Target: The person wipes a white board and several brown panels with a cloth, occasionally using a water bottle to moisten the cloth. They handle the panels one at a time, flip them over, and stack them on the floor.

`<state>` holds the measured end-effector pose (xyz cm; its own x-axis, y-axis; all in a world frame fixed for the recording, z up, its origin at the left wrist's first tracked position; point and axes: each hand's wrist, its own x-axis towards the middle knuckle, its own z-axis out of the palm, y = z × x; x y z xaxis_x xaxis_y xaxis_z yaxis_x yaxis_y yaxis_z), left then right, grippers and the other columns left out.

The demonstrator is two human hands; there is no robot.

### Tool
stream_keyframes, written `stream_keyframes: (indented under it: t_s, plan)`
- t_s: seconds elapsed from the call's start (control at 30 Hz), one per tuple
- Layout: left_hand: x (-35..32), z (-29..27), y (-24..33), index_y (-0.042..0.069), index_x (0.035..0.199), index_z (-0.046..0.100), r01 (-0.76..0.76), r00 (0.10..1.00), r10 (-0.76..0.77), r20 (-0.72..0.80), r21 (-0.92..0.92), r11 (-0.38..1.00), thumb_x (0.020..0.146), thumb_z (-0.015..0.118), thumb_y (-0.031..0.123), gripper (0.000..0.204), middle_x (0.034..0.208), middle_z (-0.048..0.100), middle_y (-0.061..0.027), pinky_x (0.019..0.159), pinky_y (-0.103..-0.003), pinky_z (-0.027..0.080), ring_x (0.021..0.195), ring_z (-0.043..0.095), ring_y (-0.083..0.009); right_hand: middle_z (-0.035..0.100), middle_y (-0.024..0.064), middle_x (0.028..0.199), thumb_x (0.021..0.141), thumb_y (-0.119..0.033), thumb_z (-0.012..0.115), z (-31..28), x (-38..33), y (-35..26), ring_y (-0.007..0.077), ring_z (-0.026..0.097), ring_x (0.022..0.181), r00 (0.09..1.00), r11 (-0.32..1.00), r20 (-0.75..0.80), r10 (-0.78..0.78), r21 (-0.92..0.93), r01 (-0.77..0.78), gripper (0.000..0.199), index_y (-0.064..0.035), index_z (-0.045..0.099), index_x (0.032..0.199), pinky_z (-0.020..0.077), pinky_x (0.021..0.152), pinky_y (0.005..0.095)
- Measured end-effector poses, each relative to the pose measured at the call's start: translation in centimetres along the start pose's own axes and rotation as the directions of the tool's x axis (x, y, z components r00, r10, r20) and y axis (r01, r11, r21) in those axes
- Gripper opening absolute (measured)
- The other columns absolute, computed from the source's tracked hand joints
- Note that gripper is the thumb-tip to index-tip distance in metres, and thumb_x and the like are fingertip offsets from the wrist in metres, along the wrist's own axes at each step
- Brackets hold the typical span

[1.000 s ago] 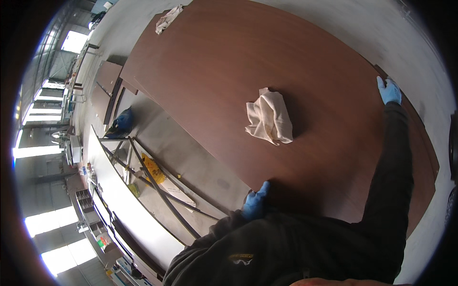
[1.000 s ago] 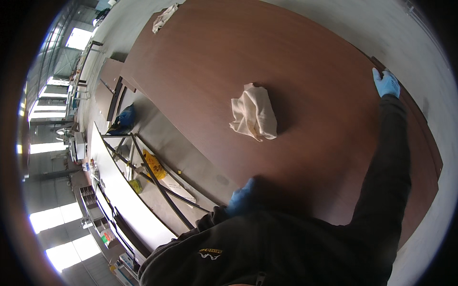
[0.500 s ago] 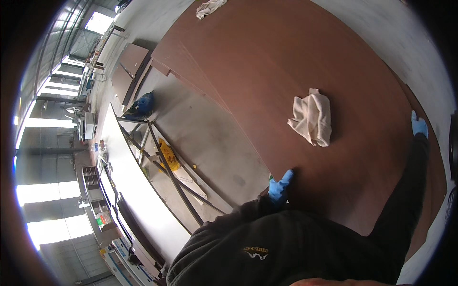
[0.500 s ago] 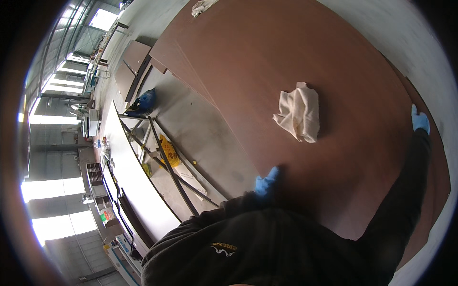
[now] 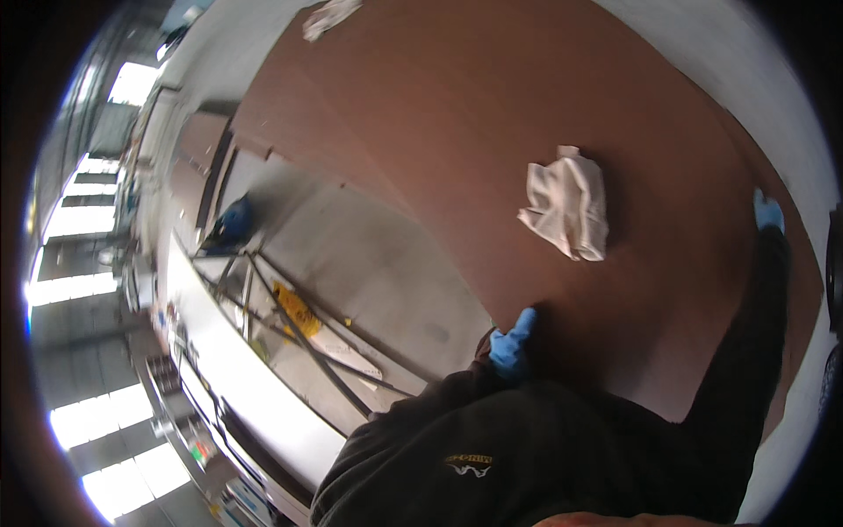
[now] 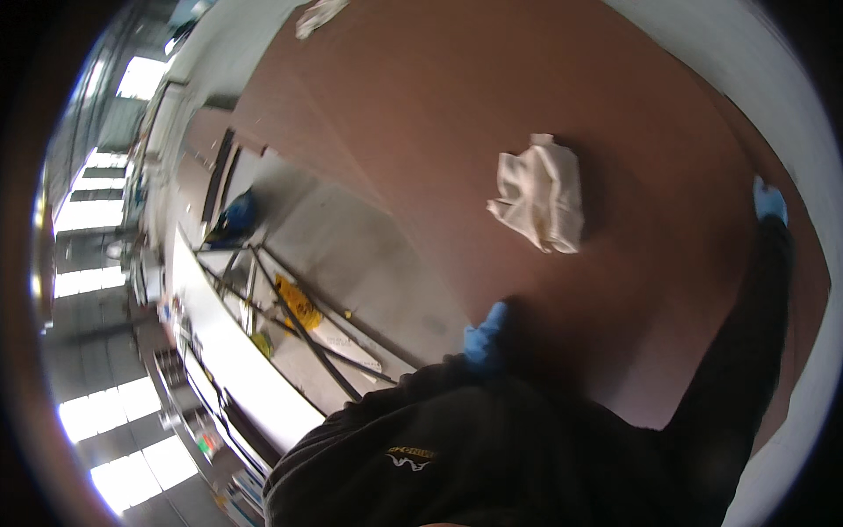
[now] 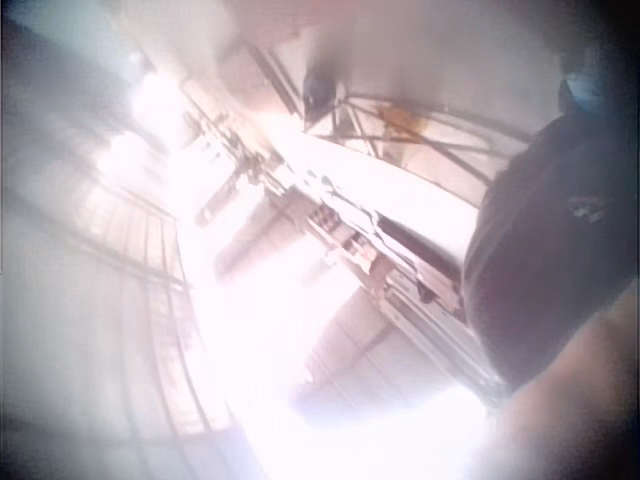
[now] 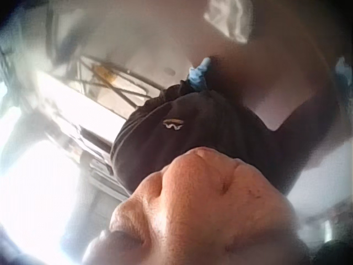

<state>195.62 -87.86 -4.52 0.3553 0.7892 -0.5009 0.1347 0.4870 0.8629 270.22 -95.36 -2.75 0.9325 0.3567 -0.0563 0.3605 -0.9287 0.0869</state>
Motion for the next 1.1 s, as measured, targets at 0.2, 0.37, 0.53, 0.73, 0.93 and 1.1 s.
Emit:
stream_keyframes:
  t_s: [0.2,0.37,0.53,0.73,0.93,1.1]
  plan:
    - [2.9,-4.6,-1.4,0.001,0.155,0.041,-0.109,0.991,0.125,-0.041,0.277,0.955,0.102,0.06,0.025,0.061,0.148,0.056,-0.0215,0.115,-0.043,0.043,0.136,0.055,-0.0341,0.065,0.0258,0.137,0.1,-0.065,0.046,-1.6,-5.9,-1.1,0.0432,0.06,0.131,0.998,0.997,-0.007,0.069,0.045,-0.069,0.075,-0.0009,0.069,0.132,0.0465,0.111,0.0506]
    - [4.3,-3.8,2.9,0.002,0.153,0.039,-0.254,0.963,0.263,0.057,0.513,0.82,0.105,0.058,0.039,0.064,0.145,0.055,-0.0213,0.113,-0.044,0.044,0.137,0.052,-0.0354,0.067,0.0237,0.136,0.1,-0.063,0.046,-3.6,-8.2,-2.5,0.0408,0.061,0.13,0.999,0.997,0.011,0.046,0.056,-0.046,0.072,-0.0022,0.07,0.13,0.0477,0.11,0.0493]
    - [2.9,-2.5,5.3,0.003,0.15,0.039,-0.283,0.951,0.286,0.119,0.708,0.647,0.106,0.058,0.036,0.058,0.146,0.053,-0.0186,0.113,-0.044,0.043,0.137,0.051,-0.0328,0.07,0.0261,0.126,0.1,-0.06,0.05,-5.4,-9.7,-3.2,0.0424,0.065,0.122,0.998,0.995,-0.043,0.039,0.091,-0.035,0.067,-0.0001,0.074,0.119,0.0502,0.106,0.0509]
    - [4.5,-3.8,2.9,0.01,0.144,0.048,0.008,0.97,0.048,0.24,-0.228,0.974,0.113,0.031,0.053,0.055,0.141,0.054,-0.0132,0.115,-0.048,0.037,0.129,0.049,-0.0303,0.07,0.0265,0.126,0.099,-0.057,0.051,-7.0,-10.1,-3.6,0.0429,0.065,0.122,0.996,0.992,-0.054,0.064,0.111,-0.058,0.064,-0.0016,0.074,0.12,0.0498,0.107,0.0504]
    - [3.6,-2.1,2.6,0.012,0.142,0.052,0.081,0.914,-0.247,-0.323,-0.451,0.889,0.108,0.049,0.059,0.058,0.118,0.067,-0.0069,0.095,-0.042,0.051,0.104,0.061,-0.023,0.066,0.0275,0.133,0.1,-0.057,0.05,-8.1,-9.2,-5.7,0.042,0.061,0.129,0.999,0.994,-0.002,-0.033,0.108,0.033,0.068,0.001,0.07,0.129,0.0469,0.111,0.0491]
    - [2.2,-0.6,4.0,0.001,0.115,0.062,0.057,0.868,0.014,-0.497,0.127,0.99,0.108,0.049,0.053,0.054,0.098,0.069,-0.0145,0.078,-0.043,0.054,0.086,0.063,-0.0254,0.065,0.0248,0.139,0.101,-0.061,0.047,-7.5,-6.5,-4.7,0.0394,0.061,0.132,0.996,0.998,-0.072,0.059,0.021,-0.058,0.072,-0.0021,0.068,0.135,0.0455,0.113,0.0495]
